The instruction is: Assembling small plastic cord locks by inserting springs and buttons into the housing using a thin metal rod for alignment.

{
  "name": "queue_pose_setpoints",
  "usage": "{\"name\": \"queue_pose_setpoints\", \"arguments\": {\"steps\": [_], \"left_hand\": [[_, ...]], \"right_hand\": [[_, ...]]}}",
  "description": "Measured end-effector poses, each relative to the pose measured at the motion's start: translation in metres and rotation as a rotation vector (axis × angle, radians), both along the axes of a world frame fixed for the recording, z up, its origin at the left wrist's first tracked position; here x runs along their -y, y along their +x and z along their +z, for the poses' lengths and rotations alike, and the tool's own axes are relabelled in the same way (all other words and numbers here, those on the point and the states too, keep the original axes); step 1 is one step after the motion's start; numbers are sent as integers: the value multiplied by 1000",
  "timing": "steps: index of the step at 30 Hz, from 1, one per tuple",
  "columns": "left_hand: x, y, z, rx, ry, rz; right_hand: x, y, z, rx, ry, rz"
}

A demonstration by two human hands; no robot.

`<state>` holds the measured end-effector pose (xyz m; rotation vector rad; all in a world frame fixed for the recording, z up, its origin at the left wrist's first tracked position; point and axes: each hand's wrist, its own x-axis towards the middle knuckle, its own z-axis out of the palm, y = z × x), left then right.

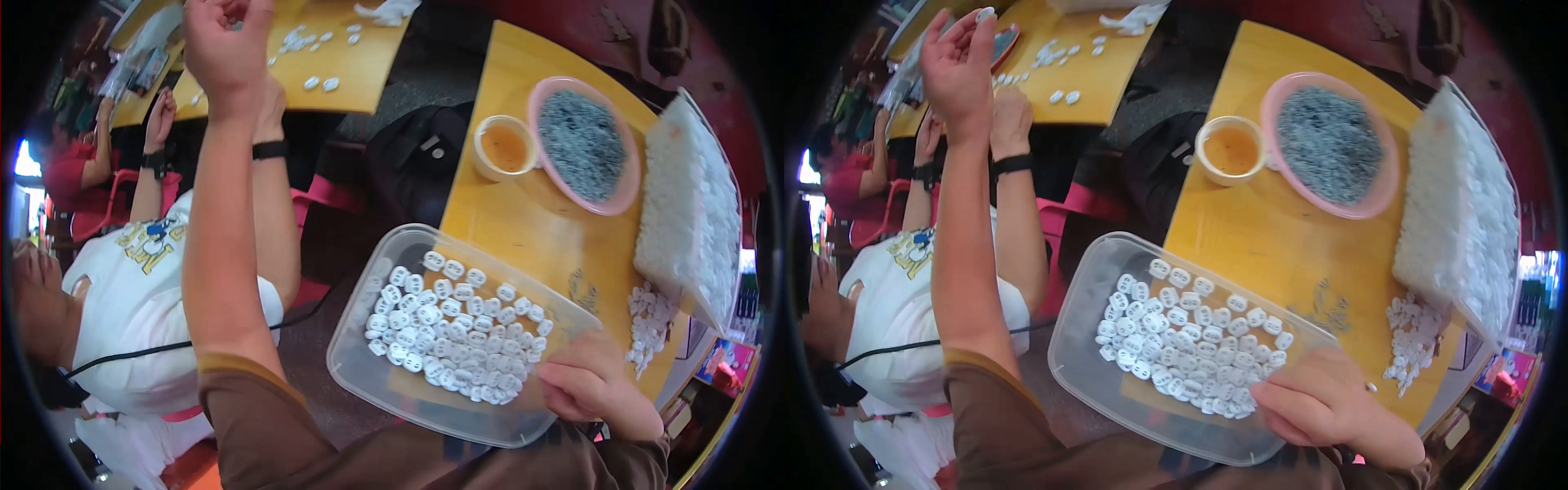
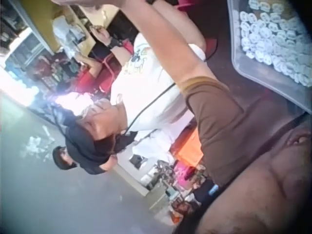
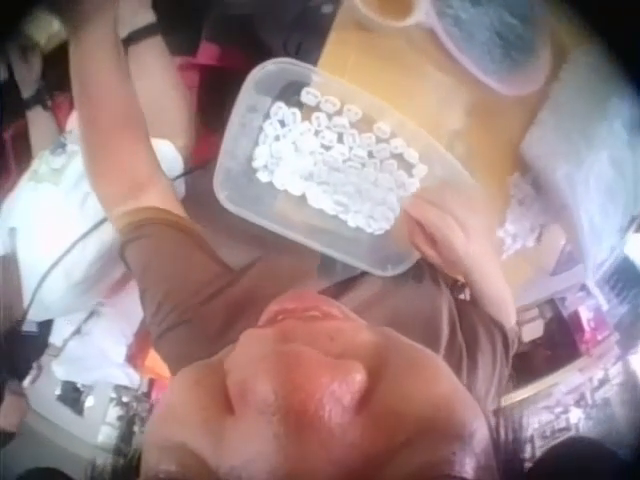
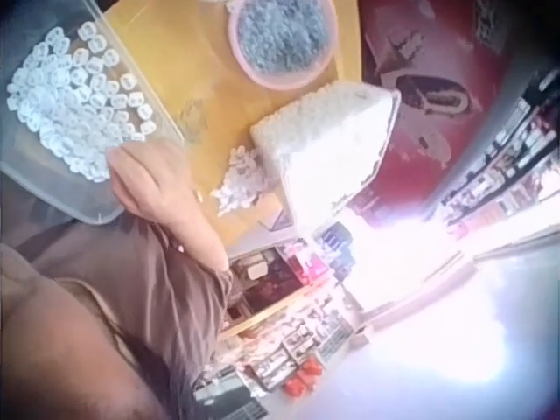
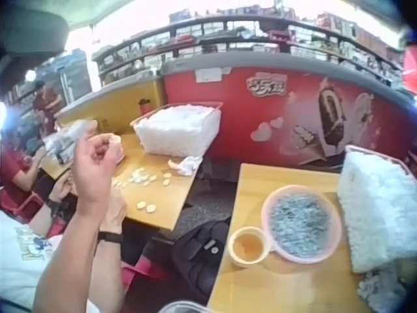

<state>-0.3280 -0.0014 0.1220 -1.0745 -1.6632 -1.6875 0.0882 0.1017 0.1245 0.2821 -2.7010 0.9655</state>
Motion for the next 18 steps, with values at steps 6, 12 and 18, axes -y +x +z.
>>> {"name": "queue_pose_setpoints", "arguments": {"steps": [6,12,18], "left_hand": [[-2,181,59,-223,-63,-289],[43,268,64,-161,-346,-415],[61,319,68,42,-417,-379]], "right_hand": [[-4,13,7,-35,-79,71],[-3,32,-13,-103,5,146],[4,42,-7,-89,-3,135]]}}
